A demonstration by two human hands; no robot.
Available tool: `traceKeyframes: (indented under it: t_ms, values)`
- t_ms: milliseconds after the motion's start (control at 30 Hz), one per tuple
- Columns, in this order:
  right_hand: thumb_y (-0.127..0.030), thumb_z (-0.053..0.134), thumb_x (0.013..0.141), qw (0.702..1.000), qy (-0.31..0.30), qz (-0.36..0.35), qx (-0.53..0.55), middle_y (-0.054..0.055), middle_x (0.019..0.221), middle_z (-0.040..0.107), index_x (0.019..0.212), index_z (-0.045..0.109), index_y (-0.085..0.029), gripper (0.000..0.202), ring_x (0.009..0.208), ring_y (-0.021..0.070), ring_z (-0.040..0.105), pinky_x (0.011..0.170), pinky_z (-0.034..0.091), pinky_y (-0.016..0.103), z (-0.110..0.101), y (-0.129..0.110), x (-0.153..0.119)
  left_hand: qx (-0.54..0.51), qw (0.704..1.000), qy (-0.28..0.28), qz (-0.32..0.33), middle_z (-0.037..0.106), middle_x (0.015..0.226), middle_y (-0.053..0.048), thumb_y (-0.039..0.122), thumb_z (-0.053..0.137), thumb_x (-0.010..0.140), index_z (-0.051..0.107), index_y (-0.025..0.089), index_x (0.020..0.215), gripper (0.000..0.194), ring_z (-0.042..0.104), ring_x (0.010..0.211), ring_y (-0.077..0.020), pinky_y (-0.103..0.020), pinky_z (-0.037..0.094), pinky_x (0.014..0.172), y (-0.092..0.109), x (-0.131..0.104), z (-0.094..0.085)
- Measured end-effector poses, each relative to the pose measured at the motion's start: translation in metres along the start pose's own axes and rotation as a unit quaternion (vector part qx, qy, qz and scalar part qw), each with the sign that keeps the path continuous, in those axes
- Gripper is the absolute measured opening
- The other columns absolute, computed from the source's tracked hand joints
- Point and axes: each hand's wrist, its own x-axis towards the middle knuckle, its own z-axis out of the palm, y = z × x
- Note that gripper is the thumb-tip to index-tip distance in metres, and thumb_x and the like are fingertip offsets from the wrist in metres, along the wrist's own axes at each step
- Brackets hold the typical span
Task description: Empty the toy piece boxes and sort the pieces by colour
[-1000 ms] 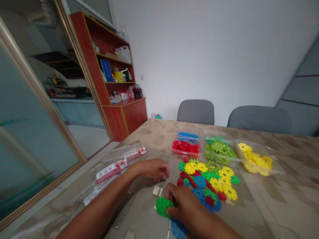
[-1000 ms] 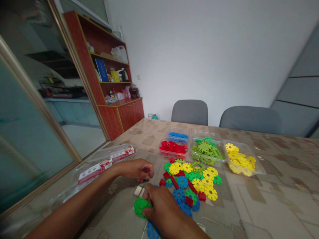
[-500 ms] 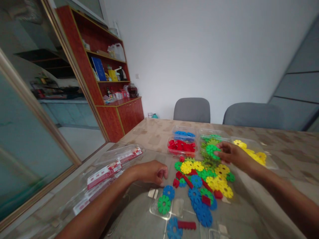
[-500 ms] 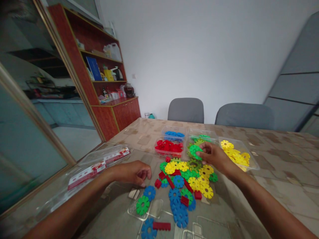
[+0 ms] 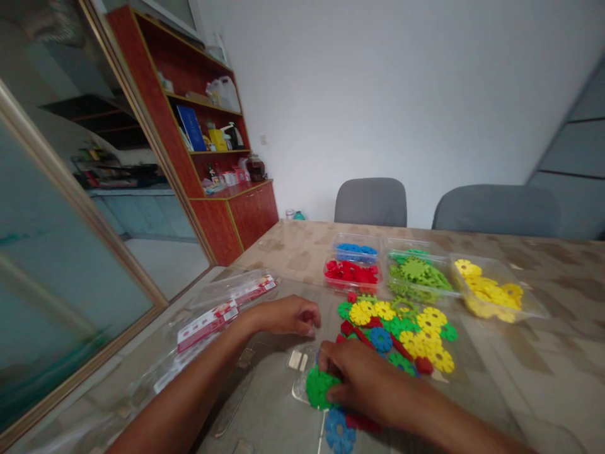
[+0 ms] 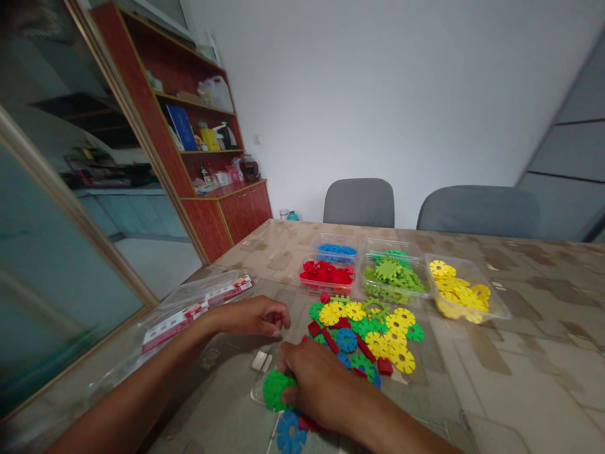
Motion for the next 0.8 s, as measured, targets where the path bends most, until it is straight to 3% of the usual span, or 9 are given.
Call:
traceKeyframes:
  t_ms: [133,267,333,500,567,667,800]
  values:
    - [-0.019,0.075,0.069,0.998,-0.017,0.000,-0.053,0.006,0.093,0.068,0.101,0.066,-0.021,0.033,0.087,0.0263,0.062,0.069,0.039,0.030,-0.003,-0.005,0.008,0.009,1.000,0.005,-0.002,0.065,0.081,0.003,0.020,0.063,0.079,0.066,0.018,0.101,0.022,0.056,0.073,-0.0130,-0.018,0.040,0.062,0.000,0.000,0.001]
    - [-0.013,0.074,0.067,0.997,-0.025,-0.011,-0.066,0.009,0.104,0.066,0.099,0.065,-0.020,0.034,0.096,0.0268,0.059,0.077,0.040,0.032,-0.009,-0.013,0.009,0.019,1.000,0.009,-0.002,0.064,0.080,0.003,0.019,0.061,0.079,0.067,0.020,0.102,0.024,0.056,0.072,-0.0134,-0.018,0.040,0.061,0.002,0.001,0.001]
    - [-0.013,0.074,0.066,0.998,-0.017,-0.018,-0.059,0.005,0.101,0.065,0.095,0.063,-0.021,0.032,0.092,0.0226,0.058,0.074,0.039,0.028,-0.008,-0.016,0.007,0.024,1.000,0.010,0.000,0.065,0.082,0.003,0.019,0.062,0.079,0.066,0.020,0.104,0.025,0.057,0.074,-0.0139,-0.018,0.041,0.062,0.003,0.001,0.002]
    - [-0.011,0.067,0.066,0.997,0.018,-0.035,0.064,-0.007,0.067,0.053,0.078,0.058,-0.022,0.019,0.061,0.0110,0.049,0.051,0.030,0.020,-0.016,-0.003,-0.005,0.033,0.999,0.001,0.012,0.064,0.082,0.002,0.021,0.065,0.080,0.065,0.019,0.107,0.027,0.058,0.073,-0.0139,-0.018,0.042,0.061,0.007,0.001,0.005]
    - [-0.012,0.065,0.067,0.992,0.068,-0.033,0.100,-0.007,0.066,0.052,0.077,0.056,-0.021,0.016,0.061,0.0111,0.049,0.052,0.034,0.020,-0.034,0.014,-0.010,0.035,0.999,-0.006,0.013,0.063,0.083,0.002,0.024,0.070,0.078,0.064,0.019,0.108,0.031,0.058,0.073,-0.0137,-0.018,0.042,0.061,0.010,0.002,0.008]
    - [-0.023,0.064,0.074,0.978,0.174,-0.005,0.111,-0.005,0.068,0.054,0.075,0.053,-0.021,0.012,0.066,0.0140,0.053,0.059,0.040,0.023,-0.080,0.053,-0.011,0.048,0.999,-0.008,0.013,0.060,0.084,0.003,0.028,0.080,0.070,0.063,0.021,0.109,0.042,0.057,0.075,-0.0141,-0.019,0.040,0.060,0.018,0.005,0.012]
    - [-0.030,0.065,0.082,0.938,0.315,0.104,0.102,-0.005,0.063,0.053,0.078,0.052,-0.021,0.016,0.055,0.0130,0.052,0.051,0.042,0.024,-0.153,0.111,-0.001,0.080,0.997,-0.006,0.022,0.057,0.084,0.004,0.026,0.084,0.067,0.065,0.024,0.100,0.038,0.055,0.077,-0.0149,-0.020,0.038,0.061,0.034,0.011,0.016]
